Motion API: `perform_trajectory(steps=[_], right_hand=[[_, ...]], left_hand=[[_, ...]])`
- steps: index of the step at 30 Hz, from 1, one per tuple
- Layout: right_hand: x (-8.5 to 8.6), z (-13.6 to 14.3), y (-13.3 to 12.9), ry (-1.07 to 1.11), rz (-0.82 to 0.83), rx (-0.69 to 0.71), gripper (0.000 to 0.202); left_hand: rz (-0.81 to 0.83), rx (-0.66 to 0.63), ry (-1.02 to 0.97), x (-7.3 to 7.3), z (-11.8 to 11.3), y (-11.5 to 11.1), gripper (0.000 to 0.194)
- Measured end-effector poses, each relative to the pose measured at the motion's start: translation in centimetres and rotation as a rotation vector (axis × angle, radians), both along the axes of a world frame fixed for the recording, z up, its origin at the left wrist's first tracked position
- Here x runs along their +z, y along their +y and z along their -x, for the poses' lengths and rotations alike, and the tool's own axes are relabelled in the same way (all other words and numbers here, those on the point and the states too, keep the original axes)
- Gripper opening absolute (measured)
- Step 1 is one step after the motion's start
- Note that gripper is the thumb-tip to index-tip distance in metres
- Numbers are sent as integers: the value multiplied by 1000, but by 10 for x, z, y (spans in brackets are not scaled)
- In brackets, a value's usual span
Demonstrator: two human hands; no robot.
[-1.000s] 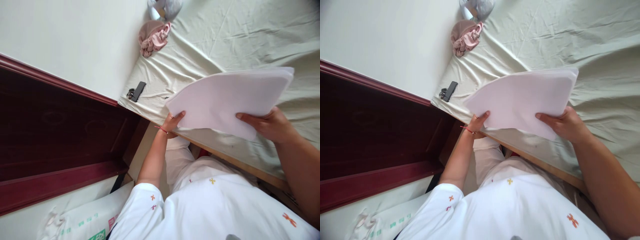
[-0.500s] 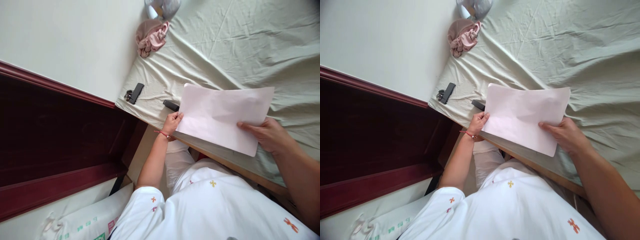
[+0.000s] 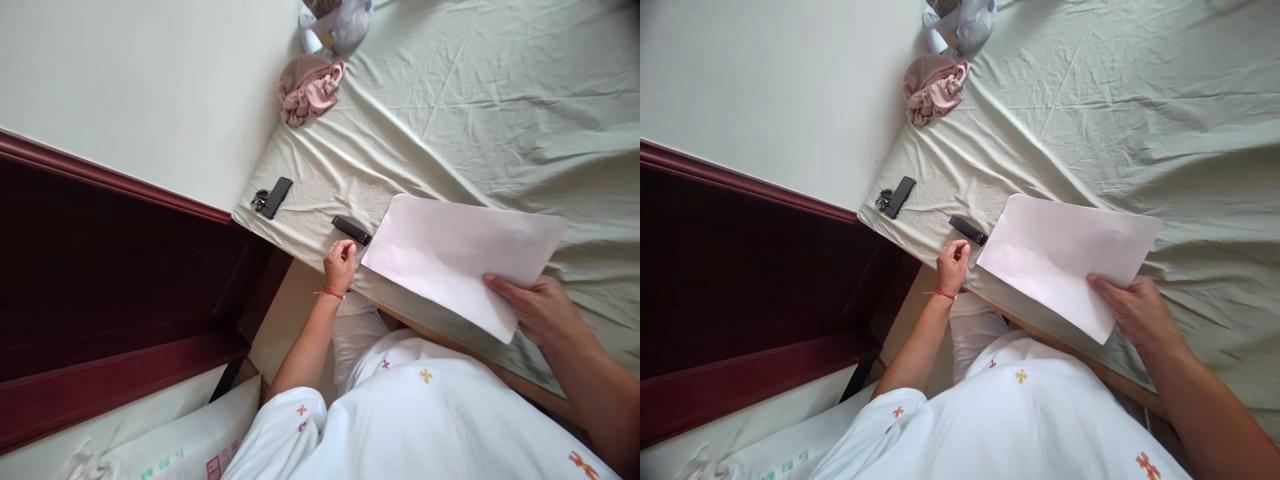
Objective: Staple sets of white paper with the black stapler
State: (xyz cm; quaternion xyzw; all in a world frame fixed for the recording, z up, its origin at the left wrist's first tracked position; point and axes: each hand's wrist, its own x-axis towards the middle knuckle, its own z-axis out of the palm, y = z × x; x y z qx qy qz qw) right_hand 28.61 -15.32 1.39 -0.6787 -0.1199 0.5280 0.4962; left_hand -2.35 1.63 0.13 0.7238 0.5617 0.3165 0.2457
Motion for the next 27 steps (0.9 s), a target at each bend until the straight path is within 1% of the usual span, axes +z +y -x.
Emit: perform_trajectory(steps=[2,6,8,12,14,16,19,21,24,27], right_hand=[[-2,4,0,-2,16,-24,18],[-6,10,0,-12,35,-59,17],[-5,12,1,-36,30,-49,17],[3,14,9,-92,32,-43,18],[5,16,14,-94,41,-50,19],[3,19,18,-91,51,-75,21],[-5,25,18,-77,62,-143,28],[-11,29,16,-56,65,-159,31],[-17,33,11,-29,77,-151,34],[-16,36,8,-52,85,-167,33]], left_hand=[[-84,12,41,0,4,-2,31],[-206,-60,108,-4,11,-4,40],[-214,-85,132,-7,13,-3,47],[-174,-114,124,-13,13,-1,57],[-172,-143,133,-17,10,0,58],[-190,-176,173,-21,8,1,56],[-246,-214,265,-27,8,3,53],[-283,-233,297,-29,9,4,53],[-319,-242,295,-31,11,4,56],[-336,-219,293,-31,10,2,56]])
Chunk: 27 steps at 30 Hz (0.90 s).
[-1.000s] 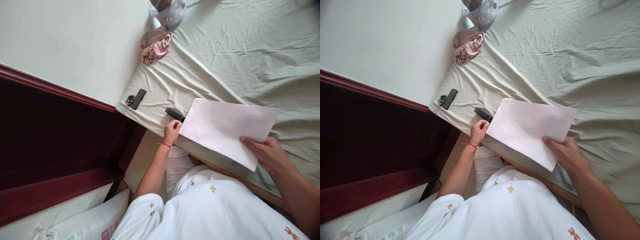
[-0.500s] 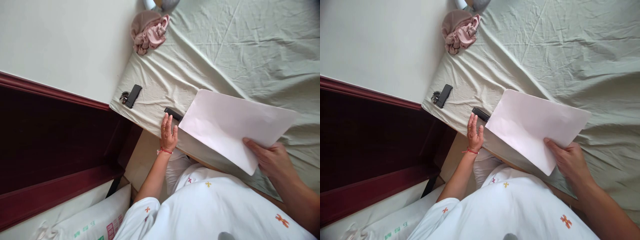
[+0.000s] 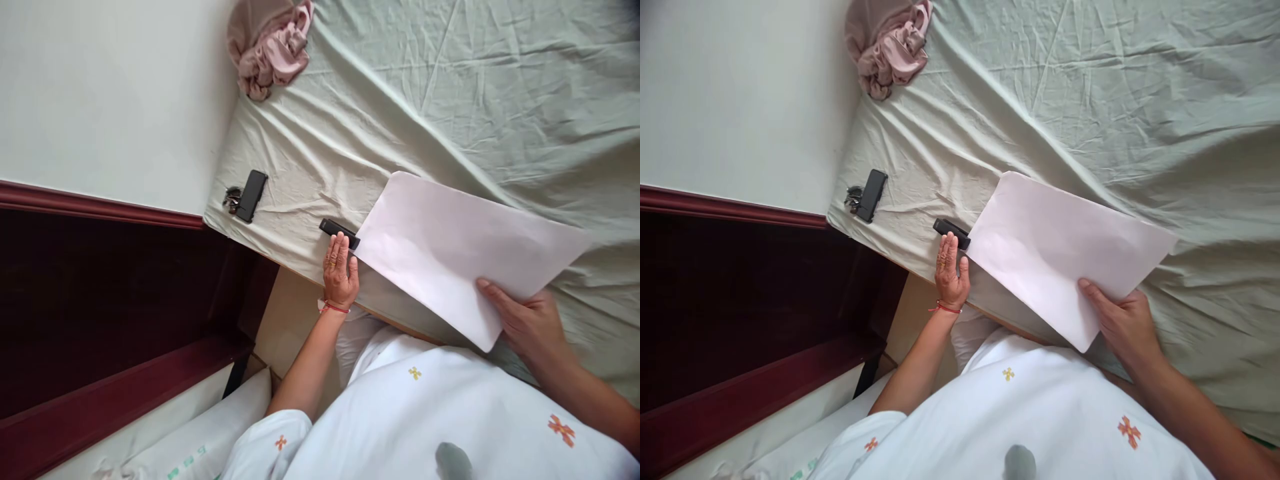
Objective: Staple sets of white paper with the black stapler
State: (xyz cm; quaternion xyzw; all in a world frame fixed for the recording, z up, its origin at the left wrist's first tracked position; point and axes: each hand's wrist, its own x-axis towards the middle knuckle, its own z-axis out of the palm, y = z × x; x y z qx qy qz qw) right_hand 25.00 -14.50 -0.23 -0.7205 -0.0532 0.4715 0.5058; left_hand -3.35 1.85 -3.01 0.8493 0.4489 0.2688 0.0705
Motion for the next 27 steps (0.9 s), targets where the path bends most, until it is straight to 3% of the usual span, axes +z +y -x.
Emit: perform_trajectory(steps=[4,10,16,22,27], right_hand=[[5,1,4,-36,3,-13,31],[9,1,9,14,-15,-57,31],[7,3,9,29,-59,-64,32],[10,3,10,134,-106,-66,37],[17,-4,0,132,-76,-167,37]], left_hand=[[-8,29,-3,-1,0,-1,54],[13,19,20,-2,-1,0,72],[-57,41,49,-6,-5,-1,74],[-6,11,41,-6,-4,2,79],[-14,-8,3,-6,-4,1,80]])
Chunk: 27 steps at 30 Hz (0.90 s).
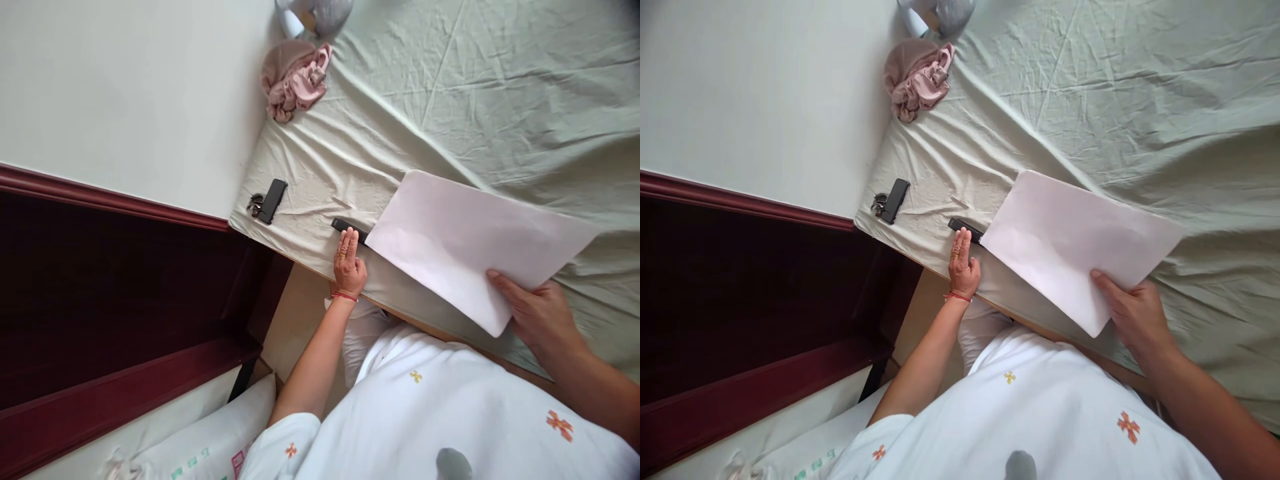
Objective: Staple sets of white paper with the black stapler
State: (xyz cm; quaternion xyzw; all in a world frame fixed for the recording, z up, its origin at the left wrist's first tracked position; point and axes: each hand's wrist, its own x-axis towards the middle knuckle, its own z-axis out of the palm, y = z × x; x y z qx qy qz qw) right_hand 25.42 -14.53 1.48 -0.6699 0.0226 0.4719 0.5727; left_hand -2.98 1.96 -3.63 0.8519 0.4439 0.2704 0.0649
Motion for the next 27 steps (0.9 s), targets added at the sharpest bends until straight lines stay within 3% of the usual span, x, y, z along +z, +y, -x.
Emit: perform_trajectory(steps=[5,8,10,12,14,15,17,19,20,23,27], right_hand=[[5,-7,-7,59,35,-92,41],[6,-6,-10,81,18,-100,41],[6,-3,-13,78,-6,-90,39],[6,1,-17,57,-39,-58,37],[5,2,-22,43,-76,-6,37],[5,0,-23,33,-94,37,38],[4,-8,-24,-23,-118,181,37],[1,-21,-19,-169,-111,428,32],[0,-29,-14,-181,-99,484,33],[-8,-49,5,-178,-86,589,40],[-20,-56,25,-194,-106,615,46]], left_hand=[[-52,73,-7,6,2,-3,70],[-88,170,-121,16,0,-13,47],[23,212,-259,23,-5,-25,30],[297,210,-454,25,-13,-38,31],[607,236,-726,25,-22,-49,38],[685,265,-889,24,-25,-52,43],[764,311,-1120,23,-27,-54,52],[827,349,-1261,23,-23,-51,58],[860,364,-1314,24,-19,-49,59],[913,381,-1379,25,-10,-44,57],[947,308,-1219,17,-12,-43,44]])
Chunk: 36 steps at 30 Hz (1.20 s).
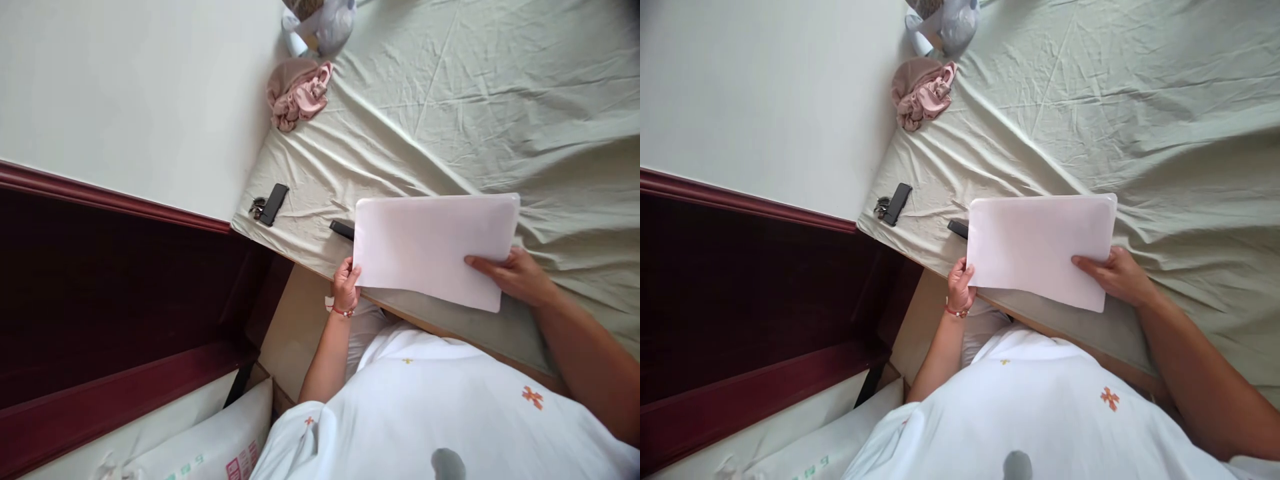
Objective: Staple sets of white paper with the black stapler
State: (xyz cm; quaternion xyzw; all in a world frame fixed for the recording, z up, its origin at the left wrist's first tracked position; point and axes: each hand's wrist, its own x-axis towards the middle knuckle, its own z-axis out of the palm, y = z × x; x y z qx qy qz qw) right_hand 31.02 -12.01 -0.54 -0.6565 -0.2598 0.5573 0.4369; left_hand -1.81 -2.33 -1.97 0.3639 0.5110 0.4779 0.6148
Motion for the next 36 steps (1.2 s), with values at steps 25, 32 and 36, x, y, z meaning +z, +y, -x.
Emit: perform_trajectory(steps=[25,32,36], right_hand=[[-6,6,8,131,-206,-311,43],[-12,5,8,115,-233,-306,42],[-12,6,9,109,-243,-328,42]], left_hand=[[-136,71,150,0,-18,-7,29],[-110,73,140,-4,-17,-6,34],[-110,94,150,-7,-18,-6,36]])
